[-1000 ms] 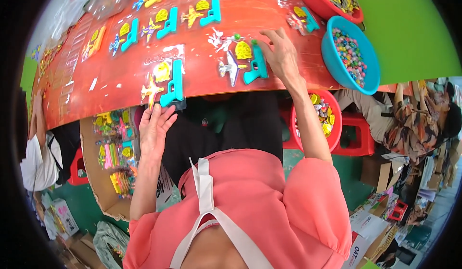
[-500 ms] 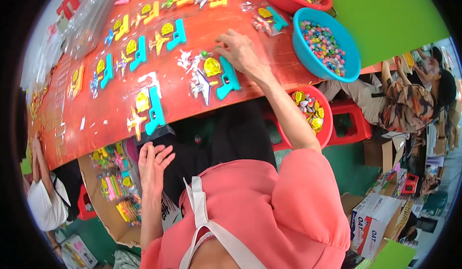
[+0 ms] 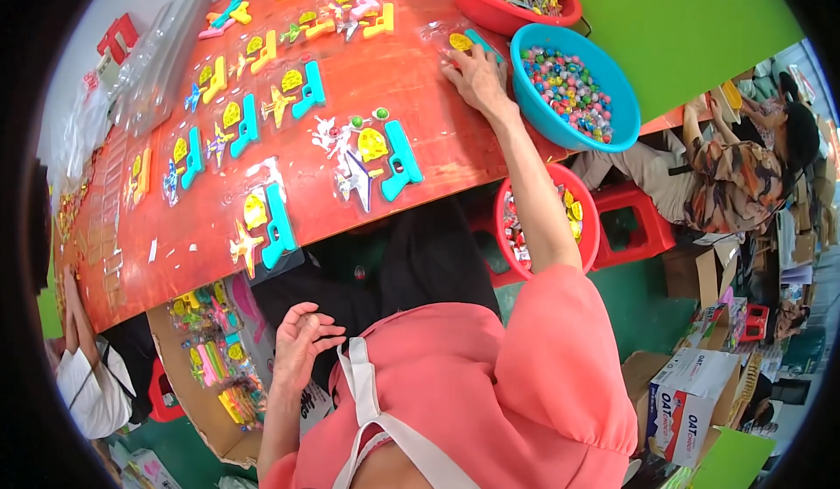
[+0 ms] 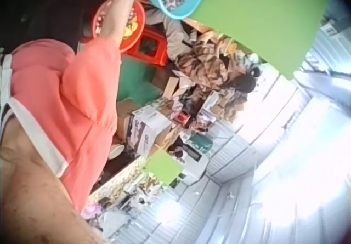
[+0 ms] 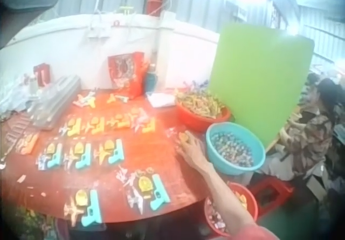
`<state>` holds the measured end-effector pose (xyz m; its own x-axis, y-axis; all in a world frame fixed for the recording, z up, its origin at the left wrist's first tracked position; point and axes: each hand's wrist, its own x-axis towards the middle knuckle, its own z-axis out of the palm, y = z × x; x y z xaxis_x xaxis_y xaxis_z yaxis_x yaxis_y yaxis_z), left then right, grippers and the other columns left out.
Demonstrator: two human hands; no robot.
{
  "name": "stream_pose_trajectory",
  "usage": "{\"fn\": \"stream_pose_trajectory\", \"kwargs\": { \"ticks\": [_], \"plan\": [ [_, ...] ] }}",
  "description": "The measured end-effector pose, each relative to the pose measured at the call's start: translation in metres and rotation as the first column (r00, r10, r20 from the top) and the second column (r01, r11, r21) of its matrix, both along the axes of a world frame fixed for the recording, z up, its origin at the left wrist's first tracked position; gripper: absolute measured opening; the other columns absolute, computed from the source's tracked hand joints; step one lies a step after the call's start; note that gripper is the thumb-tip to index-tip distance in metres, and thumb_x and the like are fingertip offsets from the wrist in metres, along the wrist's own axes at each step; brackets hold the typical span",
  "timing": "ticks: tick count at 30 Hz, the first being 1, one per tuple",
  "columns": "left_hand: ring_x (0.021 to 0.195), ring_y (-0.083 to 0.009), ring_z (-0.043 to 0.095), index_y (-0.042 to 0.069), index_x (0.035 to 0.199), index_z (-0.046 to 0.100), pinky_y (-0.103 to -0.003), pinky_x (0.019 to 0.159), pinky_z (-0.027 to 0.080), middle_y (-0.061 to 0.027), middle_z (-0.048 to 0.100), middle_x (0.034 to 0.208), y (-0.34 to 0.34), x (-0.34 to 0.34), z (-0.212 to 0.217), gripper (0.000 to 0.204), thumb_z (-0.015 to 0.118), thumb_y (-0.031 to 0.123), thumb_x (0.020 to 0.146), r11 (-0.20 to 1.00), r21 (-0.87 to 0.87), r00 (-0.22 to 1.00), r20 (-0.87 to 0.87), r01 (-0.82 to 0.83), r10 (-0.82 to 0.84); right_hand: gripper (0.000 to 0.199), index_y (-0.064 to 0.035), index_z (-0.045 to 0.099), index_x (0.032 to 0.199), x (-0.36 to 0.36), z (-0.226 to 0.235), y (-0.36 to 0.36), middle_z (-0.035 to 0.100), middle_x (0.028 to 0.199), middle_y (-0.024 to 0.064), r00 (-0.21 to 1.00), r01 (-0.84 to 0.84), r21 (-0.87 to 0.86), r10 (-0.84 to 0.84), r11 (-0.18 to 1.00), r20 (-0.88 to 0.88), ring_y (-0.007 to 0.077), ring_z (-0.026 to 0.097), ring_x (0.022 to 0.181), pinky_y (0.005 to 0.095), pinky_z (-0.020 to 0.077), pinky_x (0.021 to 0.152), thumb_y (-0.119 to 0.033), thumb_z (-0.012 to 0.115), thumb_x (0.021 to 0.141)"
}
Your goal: Assembling and packaging plastic toy sets into blister packs, including toy planes, toy guns, and small candy capsules.
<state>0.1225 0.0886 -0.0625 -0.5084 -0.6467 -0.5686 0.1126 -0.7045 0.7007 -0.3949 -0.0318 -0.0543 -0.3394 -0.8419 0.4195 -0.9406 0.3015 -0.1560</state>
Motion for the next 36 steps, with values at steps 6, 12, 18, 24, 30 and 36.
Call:
{"fn": "stream_pose_trajectory", "kwargs": {
  "ticks": [6, 12, 18, 24, 30, 36],
  "plan": [
    [0.090, -0.0282, 0.069, 0.002, 0.118, 0.049, -0.042, 0.079, 0.060, -0.0127, 0.065, 0.100, 0.002, -0.008, 0.005, 0.025, 0.058, 0.010, 0.097, 0.989, -0.066, 0.991, 0.027, 0.129, -0.128, 0.040, -0.0209, 0.067, 0.119, 0.068, 0.017, 0.042, 0.058, 0.112, 0.0128, 0.988, -0.003, 0.017, 0.006, 1.000, -0.153, 0.0339, 0.056, 0.103, 0.0503, 0.0463, 0.084, -0.045, 0.064, 0.086],
    [0.097, -0.0207, 0.066, 0.001, 0.120, 0.052, -0.030, 0.088, 0.053, -0.0119, 0.065, 0.107, 0.005, -0.006, 0.008, 0.027, 0.059, 0.004, 0.094, 0.930, -0.204, 0.944, 0.197, 0.305, -0.266, 0.037, -0.0149, 0.068, 0.109, 0.122, 0.032, 0.078, 0.058, 0.110, 0.0139, 0.999, -0.044, 0.060, 0.045, 0.997, -0.021, 0.0338, 0.056, 0.105, 0.0479, 0.0468, 0.083, -0.041, 0.069, 0.083],
    [0.102, -0.0205, 0.063, -0.004, 0.119, 0.058, -0.030, 0.088, 0.052, -0.0124, 0.062, 0.108, 0.006, -0.001, 0.020, 0.031, 0.064, 0.005, 0.090, 0.764, -0.431, 0.856, 0.420, 0.481, -0.302, 0.034, -0.0074, 0.067, 0.113, 0.061, 0.105, 0.115, 0.068, 0.096, 0.0163, 0.991, -0.091, -0.204, 0.108, 0.975, 0.075, 0.0332, 0.064, 0.090, 0.0393, 0.0512, 0.081, -0.029, 0.069, 0.086],
    [0.098, -0.0230, 0.064, -0.006, 0.118, 0.058, -0.032, 0.085, 0.053, -0.0137, 0.061, 0.104, -0.008, -0.053, 0.082, 0.035, 0.067, 0.007, 0.087, 0.538, -0.515, 0.744, 0.496, 0.667, -0.448, 0.060, -0.0028, 0.060, 0.124, -0.152, 0.094, 0.163, 0.067, 0.107, 0.0235, 0.929, 0.353, 0.311, -0.370, 0.882, -0.004, 0.0342, 0.065, 0.100, 0.0439, 0.0503, 0.085, -0.049, 0.065, 0.086],
    [0.104, -0.0170, 0.062, -0.003, 0.123, 0.056, -0.030, 0.090, 0.051, -0.0095, 0.058, 0.111, -0.038, -0.148, 0.132, 0.035, 0.063, 0.000, 0.089, 0.285, -0.572, 0.600, 0.493, 0.769, -0.630, 0.056, -0.0053, 0.062, 0.121, -0.169, 0.048, 0.144, 0.066, 0.109, 0.0212, 0.982, -0.116, 0.253, 0.074, 0.960, 0.173, 0.0350, 0.064, 0.098, 0.0420, 0.0500, 0.088, -0.042, 0.073, 0.080],
    [0.094, -0.0261, 0.065, 0.002, 0.120, 0.060, -0.035, 0.083, 0.052, -0.0143, 0.064, 0.107, -0.071, -0.300, 0.147, 0.031, 0.063, 0.015, 0.091, 0.036, -0.798, 0.686, 0.492, 0.601, -0.536, 0.028, -0.0043, 0.069, 0.100, -0.168, 0.087, 0.149, 0.067, 0.085, 0.0095, 0.907, -0.109, 0.082, 0.066, 0.991, 0.415, 0.0158, 0.061, 0.070, 0.0307, 0.0472, 0.057, -0.030, 0.067, 0.090]
  ]
}}
